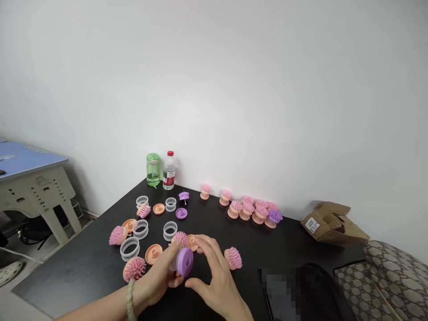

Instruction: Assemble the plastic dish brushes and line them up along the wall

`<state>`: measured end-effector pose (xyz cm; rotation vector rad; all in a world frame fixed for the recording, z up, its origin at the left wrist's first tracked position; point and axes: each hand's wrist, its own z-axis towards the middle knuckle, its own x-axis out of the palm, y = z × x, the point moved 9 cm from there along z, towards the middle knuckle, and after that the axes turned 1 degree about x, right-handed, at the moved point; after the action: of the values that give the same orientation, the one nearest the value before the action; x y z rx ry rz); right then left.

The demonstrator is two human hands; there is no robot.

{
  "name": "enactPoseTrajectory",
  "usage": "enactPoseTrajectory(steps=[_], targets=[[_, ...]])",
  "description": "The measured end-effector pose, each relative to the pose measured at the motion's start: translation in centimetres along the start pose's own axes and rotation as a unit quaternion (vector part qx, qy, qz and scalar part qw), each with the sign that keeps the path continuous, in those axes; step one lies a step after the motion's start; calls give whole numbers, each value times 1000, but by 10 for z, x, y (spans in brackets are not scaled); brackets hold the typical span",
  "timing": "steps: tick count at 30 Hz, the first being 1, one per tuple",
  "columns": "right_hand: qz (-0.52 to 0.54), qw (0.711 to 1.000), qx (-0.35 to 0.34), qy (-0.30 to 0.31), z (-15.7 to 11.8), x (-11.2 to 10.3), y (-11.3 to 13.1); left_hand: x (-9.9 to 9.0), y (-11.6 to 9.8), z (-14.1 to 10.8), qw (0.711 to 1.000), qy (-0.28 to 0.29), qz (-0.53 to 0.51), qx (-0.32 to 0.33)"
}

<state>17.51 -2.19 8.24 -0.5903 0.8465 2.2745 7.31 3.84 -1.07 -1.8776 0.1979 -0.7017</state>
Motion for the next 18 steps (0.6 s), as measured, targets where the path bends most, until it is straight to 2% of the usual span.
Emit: enactPoseTrajectory(steps=[2,5,8,10,14,18], targets=[[30,999,16,38,0,8,-1,3,-18,-6,992,4,96,81],[55,995,17,85,0,18,2,4,-39,-14,961,-3,213,175],[53,994,25,93,-1,20,1,2,-48,-18,932,-21,273,236],[48,995,22,85,-1,19,2,2,-42,-15,939,-9,266,220],[32,996,-2,82,0,19,8,1,-19,-6,972,2,195,130],[-26,995,-81,61,0,11,20,-3,-9,-1,992,-16,106,69]])
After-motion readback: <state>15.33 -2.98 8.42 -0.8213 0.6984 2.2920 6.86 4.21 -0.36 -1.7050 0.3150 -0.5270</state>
